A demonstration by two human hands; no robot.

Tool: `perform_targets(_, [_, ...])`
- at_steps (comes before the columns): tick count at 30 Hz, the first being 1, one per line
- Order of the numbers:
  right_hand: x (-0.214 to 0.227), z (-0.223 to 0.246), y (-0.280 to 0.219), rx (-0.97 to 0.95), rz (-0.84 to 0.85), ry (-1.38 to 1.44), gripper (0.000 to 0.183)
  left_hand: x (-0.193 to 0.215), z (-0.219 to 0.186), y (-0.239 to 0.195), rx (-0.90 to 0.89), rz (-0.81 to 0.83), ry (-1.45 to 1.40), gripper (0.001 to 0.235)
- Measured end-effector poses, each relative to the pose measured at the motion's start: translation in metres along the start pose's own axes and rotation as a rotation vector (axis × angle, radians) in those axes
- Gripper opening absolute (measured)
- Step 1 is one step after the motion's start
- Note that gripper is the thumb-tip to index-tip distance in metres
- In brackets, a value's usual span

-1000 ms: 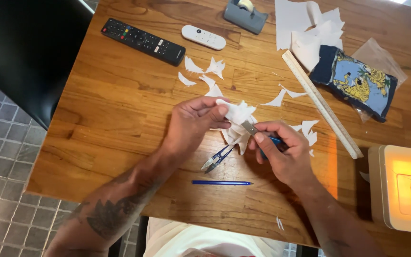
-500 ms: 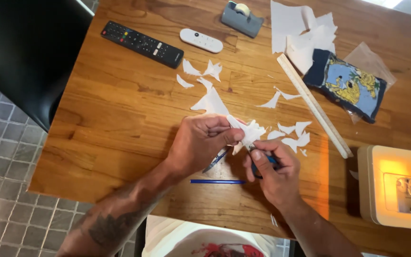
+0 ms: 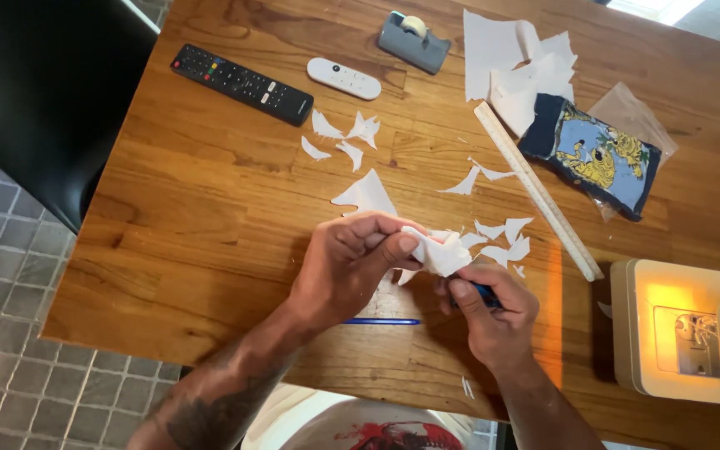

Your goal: Cutting small shapes out of white fabric using scissors and marking them with a marker on a wooden table

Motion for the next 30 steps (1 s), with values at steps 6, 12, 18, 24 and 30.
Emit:
perform_targets(6, [0.027,-0.006,-0.011,0.072,-0.047,-0.41,0.017,-0.003,-0.002,0.001,0.123,0.027,0.071,0.024])
perform_targets(12, [0.01,0.028,0.005,0.219,0.034,-0.443,0.011,-0.004,-0.025,0.001,0.178,0.008,0.434,0.023])
perform_targets(18, [0.013,0.014,-0.011,0.159,-0.095,-0.502,0.016,-0.011,-0.039,0.008,0.038,0.045,0.551,0.015])
perform_targets(24, [0.005,0.012,-0.02,0.118,-0.192,-0.516,0.016,-0.015,-0.042,0.009,-0.1,-0.013,0.651,0.036])
perform_targets(30, [-0.017,0.005,-0.01,0.079,-0.129,-0.066,0.019,-0.014,-0.044,0.008,0.021,-0.051,0.671,0.022])
Point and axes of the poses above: each hand's wrist, its own y-axis towards the middle knuckle, its own x-axis out of the back of the hand, z = x × y, the point moved 9 cm from there along y, towards the middle knuckle, and after that the axes turned 10 degrees about z, right-handed, at the moved point
